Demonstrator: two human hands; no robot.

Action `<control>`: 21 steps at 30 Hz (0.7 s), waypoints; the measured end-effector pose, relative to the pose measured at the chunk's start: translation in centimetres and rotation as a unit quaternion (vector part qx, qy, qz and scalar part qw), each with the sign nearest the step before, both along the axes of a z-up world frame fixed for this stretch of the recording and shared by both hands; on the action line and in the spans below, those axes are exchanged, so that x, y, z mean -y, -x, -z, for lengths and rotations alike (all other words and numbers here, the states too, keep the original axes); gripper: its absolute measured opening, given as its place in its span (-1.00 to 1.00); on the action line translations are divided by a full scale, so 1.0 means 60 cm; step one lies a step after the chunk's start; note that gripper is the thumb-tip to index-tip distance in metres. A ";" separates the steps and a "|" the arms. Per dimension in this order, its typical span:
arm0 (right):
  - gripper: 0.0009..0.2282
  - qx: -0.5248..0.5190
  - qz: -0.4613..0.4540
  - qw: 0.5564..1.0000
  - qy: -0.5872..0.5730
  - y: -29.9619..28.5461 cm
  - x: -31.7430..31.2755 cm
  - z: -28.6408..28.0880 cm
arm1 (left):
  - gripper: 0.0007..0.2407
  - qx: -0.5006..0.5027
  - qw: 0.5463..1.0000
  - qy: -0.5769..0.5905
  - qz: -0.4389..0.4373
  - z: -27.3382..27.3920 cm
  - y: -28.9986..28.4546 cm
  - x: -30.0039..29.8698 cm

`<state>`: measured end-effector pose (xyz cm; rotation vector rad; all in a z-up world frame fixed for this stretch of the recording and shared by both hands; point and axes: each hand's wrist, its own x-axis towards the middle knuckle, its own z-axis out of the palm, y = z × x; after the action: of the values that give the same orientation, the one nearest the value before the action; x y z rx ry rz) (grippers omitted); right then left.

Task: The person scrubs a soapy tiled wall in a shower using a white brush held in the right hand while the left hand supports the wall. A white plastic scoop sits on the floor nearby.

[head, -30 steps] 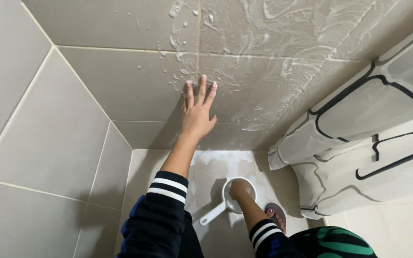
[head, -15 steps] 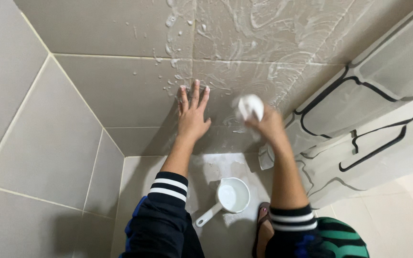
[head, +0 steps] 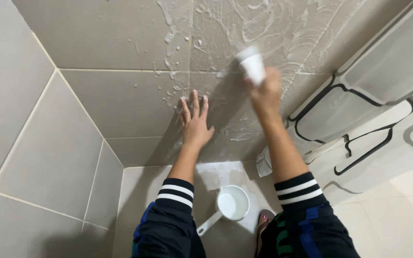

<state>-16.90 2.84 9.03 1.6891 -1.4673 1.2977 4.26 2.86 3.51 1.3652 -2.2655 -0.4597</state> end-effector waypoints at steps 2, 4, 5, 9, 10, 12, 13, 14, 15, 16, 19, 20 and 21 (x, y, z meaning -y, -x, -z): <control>-0.70 0.102 0.033 0.993 0.039 0.013 -0.015 0.004 | -0.21 0.007 1.000 0.019 -0.001 0.007 -0.006 0.000; -0.63 0.195 0.069 0.974 0.086 0.015 -0.016 0.023 | -0.22 0.008 0.999 0.046 0.002 0.007 -0.003 0.002; -0.68 0.140 0.109 0.981 0.074 0.009 -0.012 0.046 | -0.21 0.014 0.998 0.058 -0.002 0.007 0.001 -0.001; -0.69 0.008 0.025 0.999 -0.027 -0.034 0.011 0.076 | -0.21 0.021 0.994 0.104 0.022 0.006 0.026 -0.006; -0.69 0.011 0.024 0.999 -0.027 -0.018 0.012 0.061 | -0.21 0.023 0.994 0.104 0.022 0.009 0.035 -0.002; -0.80 0.084 -0.018 0.996 0.019 0.008 0.010 0.035 | -0.19 0.009 0.994 0.105 0.017 0.018 0.050 -0.001; -0.80 0.087 -0.016 0.996 0.013 0.022 -0.001 0.034 | -0.19 0.010 0.995 0.099 0.019 0.025 0.051 0.000; -0.74 0.154 0.017 0.987 0.048 0.036 -0.012 0.032 | -0.18 0.014 0.993 0.117 0.013 0.032 0.053 -0.001; -0.67 0.216 0.047 0.971 0.089 0.052 -0.013 0.019 | -0.17 0.014 0.990 0.142 0.004 0.030 0.057 0.008; -0.67 0.214 0.046 0.971 0.091 0.057 -0.012 0.036 | -0.17 0.012 0.989 0.144 0.004 0.027 0.059 0.009; -0.62 0.132 0.161 0.974 0.094 0.042 -0.007 0.085 | -0.19 0.016 0.989 0.147 0.009 0.027 0.063 0.008; -0.66 0.059 0.135 0.987 0.064 0.021 -0.002 0.096 | -0.17 0.015 0.989 0.144 0.010 0.029 0.064 0.009; -0.70 -0.014 0.109 0.993 0.035 -0.001 0.004 0.108 | -0.16 0.014 0.990 0.143 0.011 0.031 0.065 0.011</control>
<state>-16.87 2.61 2.54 1.4522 -1.5252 1.1891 0.36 2.22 1.67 1.2084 -2.2657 -0.1169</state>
